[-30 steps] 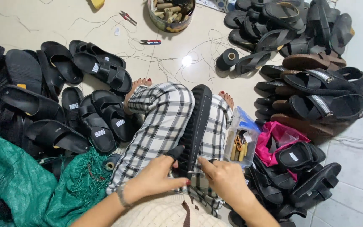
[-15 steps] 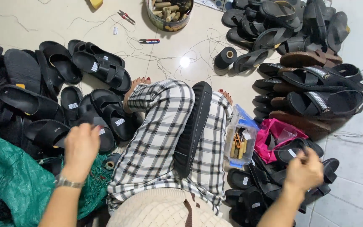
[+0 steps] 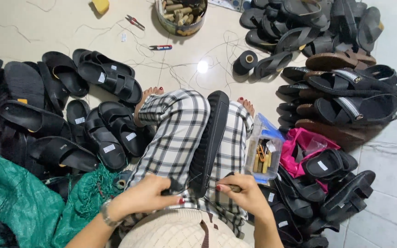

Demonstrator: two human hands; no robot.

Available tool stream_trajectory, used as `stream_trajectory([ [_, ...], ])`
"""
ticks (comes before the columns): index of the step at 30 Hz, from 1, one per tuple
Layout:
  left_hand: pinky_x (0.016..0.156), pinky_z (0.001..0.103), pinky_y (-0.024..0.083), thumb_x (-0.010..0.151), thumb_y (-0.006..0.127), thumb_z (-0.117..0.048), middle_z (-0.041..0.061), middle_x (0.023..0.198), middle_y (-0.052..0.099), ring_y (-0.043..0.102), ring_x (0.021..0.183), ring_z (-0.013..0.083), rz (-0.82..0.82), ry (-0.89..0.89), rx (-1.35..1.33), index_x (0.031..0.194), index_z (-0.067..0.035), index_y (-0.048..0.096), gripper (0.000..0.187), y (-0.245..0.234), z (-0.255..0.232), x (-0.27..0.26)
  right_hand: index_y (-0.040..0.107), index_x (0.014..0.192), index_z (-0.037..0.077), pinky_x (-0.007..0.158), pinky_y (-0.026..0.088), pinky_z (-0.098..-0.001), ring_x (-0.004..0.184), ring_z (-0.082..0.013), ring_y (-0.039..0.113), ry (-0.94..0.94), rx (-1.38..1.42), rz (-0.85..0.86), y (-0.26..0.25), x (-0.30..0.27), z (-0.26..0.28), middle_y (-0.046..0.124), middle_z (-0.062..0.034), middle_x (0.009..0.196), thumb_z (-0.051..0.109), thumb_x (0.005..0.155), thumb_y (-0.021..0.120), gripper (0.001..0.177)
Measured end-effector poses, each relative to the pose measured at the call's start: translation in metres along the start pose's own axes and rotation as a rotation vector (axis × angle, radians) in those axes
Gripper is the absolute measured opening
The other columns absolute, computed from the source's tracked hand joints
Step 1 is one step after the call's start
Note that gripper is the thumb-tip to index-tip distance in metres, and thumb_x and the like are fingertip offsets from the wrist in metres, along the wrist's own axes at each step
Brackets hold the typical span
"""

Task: Hand-sewing black sandals using a needle and thread while sitting on the floor.

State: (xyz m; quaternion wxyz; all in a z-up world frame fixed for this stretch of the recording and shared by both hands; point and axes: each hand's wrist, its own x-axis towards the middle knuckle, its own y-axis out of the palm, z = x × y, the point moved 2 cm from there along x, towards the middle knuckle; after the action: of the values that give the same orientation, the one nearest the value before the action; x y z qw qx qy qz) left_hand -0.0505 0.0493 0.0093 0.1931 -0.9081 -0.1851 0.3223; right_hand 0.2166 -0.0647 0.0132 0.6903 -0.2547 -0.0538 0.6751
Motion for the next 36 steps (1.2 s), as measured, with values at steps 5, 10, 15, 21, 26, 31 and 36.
stream_trajectory([
  [5, 0.056, 0.02, 0.04, 0.1, 0.066, -0.018, -0.003, 0.083, 0.063, 0.048, 0.063, 0.0062, 0.218, 0.5, -1.221, 0.141, -0.015, 0.06, 0.042, 0.037, -0.011, 0.02, 0.065, 0.083, 0.001, 0.036, 0.032, -0.0227, 0.042, -0.0111, 0.045, -0.01, 1.374, 0.17, 0.024, -0.002, -0.05, 0.059, -0.0063, 0.061, 0.005, 0.088, 0.072, 0.009],
  [10, 0.066, 0.041, 0.052, 0.094, 0.061, -0.048, 0.017, 0.073, 0.06, 0.058, 0.065, 0.0305, -0.304, 0.169, 0.0, 0.083, -0.004, 0.069, 0.046, 0.031, -0.02, 0.014, 0.063, 0.09, 0.0, 0.039, 0.031, -0.0212, 0.046, -0.0073, 0.042, 0.011, 1.227, -0.046, 0.024, 0.014, -0.036, 0.066, -0.0105, 0.072, 0.005, 0.093, 0.066, 0.006],
  [15, 0.052, 0.037, 0.049, 0.093, 0.061, -0.028, 0.012, 0.059, 0.065, 0.057, 0.054, 0.0247, -0.162, 0.248, -0.162, 0.06, -0.003, 0.061, 0.041, 0.046, -0.02, -0.001, 0.067, 0.086, 0.004, 0.039, 0.032, -0.0206, 0.046, -0.0061, 0.043, 0.163, 0.695, -0.351, 0.028, 0.024, -0.026, 0.054, 0.0014, 0.057, 0.009, 0.088, 0.071, 0.007],
  [21, 0.05, 0.038, 0.044, 0.087, 0.069, -0.024, 0.01, 0.052, 0.058, 0.052, 0.05, 0.0253, -0.132, 0.318, -0.268, 0.054, -0.005, 0.056, 0.04, 0.081, 0.019, 0.002, 0.066, 0.084, 0.004, 0.042, 0.033, -0.0178, 0.046, -0.0033, 0.044, 0.118, 0.556, -0.323, 0.037, 0.031, -0.024, 0.056, 0.0041, 0.063, 0.008, 0.09, 0.07, 0.008],
  [26, 0.046, 0.029, 0.046, 0.087, 0.067, -0.022, 0.002, 0.047, 0.065, 0.053, 0.045, 0.0154, -0.009, 0.089, -0.496, 0.055, -0.004, 0.069, 0.036, 0.063, 0.008, 0.002, 0.065, 0.085, 0.004, 0.046, 0.031, -0.0173, 0.05, -0.0026, 0.041, 0.104, 0.631, -0.247, 0.036, 0.033, -0.024, 0.055, 0.0043, 0.063, 0.005, 0.092, 0.069, 0.008],
  [31, 0.041, 0.025, 0.032, 0.09, 0.074, -0.027, -0.001, 0.057, 0.06, 0.045, 0.045, 0.0086, 0.139, -0.251, -0.513, 0.076, -0.003, 0.076, 0.027, 0.022, 0.076, -0.011, 0.07, 0.103, 0.007, 0.055, 0.051, -0.0213, 0.066, -0.0105, 0.064, 0.134, 0.456, -0.215, -0.014, 0.03, -0.049, 0.068, -0.0053, 0.09, 0.013, 0.089, 0.071, 0.015],
  [36, 0.055, 0.046, 0.046, 0.093, 0.069, -0.043, 0.018, 0.062, 0.063, 0.056, 0.054, 0.0362, -0.529, -0.487, 0.201, 0.072, 0.004, 0.063, 0.052, -0.06, 0.108, -0.032, 0.059, 0.137, 0.013, 0.071, 0.049, -0.0402, 0.082, -0.0318, 0.056, 0.053, -0.548, -0.298, -0.06, -0.002, -0.021, 0.055, -0.0154, 0.1, 0.003, 0.085, 0.07, 0.055],
])
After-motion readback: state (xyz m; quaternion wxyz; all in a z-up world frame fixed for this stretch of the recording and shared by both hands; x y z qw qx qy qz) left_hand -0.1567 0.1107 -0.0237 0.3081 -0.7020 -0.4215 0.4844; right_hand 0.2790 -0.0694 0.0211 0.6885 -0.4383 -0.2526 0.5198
